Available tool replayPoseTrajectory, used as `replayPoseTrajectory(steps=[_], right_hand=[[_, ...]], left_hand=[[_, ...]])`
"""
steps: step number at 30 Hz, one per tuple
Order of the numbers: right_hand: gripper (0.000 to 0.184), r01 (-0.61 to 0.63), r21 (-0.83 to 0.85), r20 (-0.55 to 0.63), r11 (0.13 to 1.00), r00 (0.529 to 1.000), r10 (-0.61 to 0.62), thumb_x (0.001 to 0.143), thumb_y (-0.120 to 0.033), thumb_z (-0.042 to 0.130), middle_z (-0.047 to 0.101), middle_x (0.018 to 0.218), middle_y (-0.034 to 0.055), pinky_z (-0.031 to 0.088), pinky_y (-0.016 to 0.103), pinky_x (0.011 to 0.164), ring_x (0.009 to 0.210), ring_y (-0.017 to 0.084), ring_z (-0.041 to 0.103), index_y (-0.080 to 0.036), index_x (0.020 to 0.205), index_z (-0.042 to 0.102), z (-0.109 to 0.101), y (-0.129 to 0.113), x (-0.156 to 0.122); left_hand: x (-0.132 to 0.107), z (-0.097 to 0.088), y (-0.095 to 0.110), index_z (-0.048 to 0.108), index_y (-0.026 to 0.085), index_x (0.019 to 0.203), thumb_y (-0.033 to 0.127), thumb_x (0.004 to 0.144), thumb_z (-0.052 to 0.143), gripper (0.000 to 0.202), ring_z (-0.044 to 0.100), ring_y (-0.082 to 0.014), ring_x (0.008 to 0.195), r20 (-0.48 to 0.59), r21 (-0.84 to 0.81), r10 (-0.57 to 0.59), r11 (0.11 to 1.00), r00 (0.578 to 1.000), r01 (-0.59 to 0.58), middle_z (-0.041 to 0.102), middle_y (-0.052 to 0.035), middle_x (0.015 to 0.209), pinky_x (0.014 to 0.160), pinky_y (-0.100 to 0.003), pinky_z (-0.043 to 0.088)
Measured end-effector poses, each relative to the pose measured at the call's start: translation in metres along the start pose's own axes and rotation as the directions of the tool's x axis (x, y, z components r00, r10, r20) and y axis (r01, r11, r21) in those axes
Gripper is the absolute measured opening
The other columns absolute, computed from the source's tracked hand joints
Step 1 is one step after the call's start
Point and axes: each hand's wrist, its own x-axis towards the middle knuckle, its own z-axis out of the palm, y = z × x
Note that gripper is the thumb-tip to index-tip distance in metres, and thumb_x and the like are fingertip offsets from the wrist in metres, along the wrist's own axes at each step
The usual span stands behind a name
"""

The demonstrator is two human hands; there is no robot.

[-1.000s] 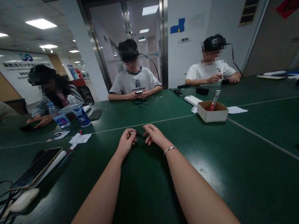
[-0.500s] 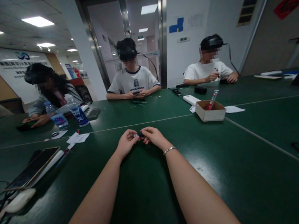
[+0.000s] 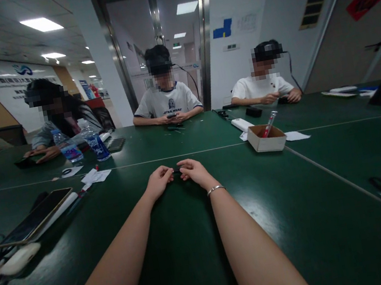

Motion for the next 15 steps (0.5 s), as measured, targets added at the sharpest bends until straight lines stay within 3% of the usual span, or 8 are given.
replayPoseTrajectory(steps=[6,12,15], right_hand=[[0.032,0.019,0.011,0.019,1.000,1.000,-0.019,0.069,-0.005,0.069,0.066,0.094,0.0055,0.049,0.018,0.053,0.062,0.009,0.060,-0.017,0.098,0.066,-0.0024,0.0018,-0.0003],[0.017,0.006,0.077,-0.006,0.997,1.000,-0.006,0.074,-0.020,0.073,0.066,0.082,0.0042,0.054,0.021,0.061,0.065,0.011,0.064,-0.015,0.089,0.068,-0.0018,0.0003,-0.0029],[0.020,-0.013,0.078,-0.006,0.997,1.000,0.014,0.073,-0.019,0.076,0.066,0.080,0.0033,0.054,0.020,0.060,0.064,0.011,0.063,-0.015,0.090,0.068,-0.0012,-0.0016,-0.0034]], left_hand=[[-0.0032,-0.0005,0.0069,0.059,0.018,0.079,0.050,0.086,0.048,0.035,0.059,-0.0155,0.067,-0.018,0.127,0.020,0.992,1.000,-0.017,0.063,-0.0009,0.069,0.067,-0.028,0.043],[-0.0027,-0.0019,0.0095,0.061,0.018,0.072,0.052,0.088,0.041,0.043,0.058,-0.0169,0.070,-0.027,0.277,0.049,0.960,0.998,-0.040,0.062,-0.0037,0.075,0.069,-0.029,0.042],[-0.0023,-0.0026,0.0098,0.061,0.017,0.064,0.053,0.089,0.037,0.050,0.058,-0.0178,0.071,-0.041,0.344,0.065,0.938,0.997,-0.047,0.061,-0.0052,0.076,0.070,-0.030,0.041]])
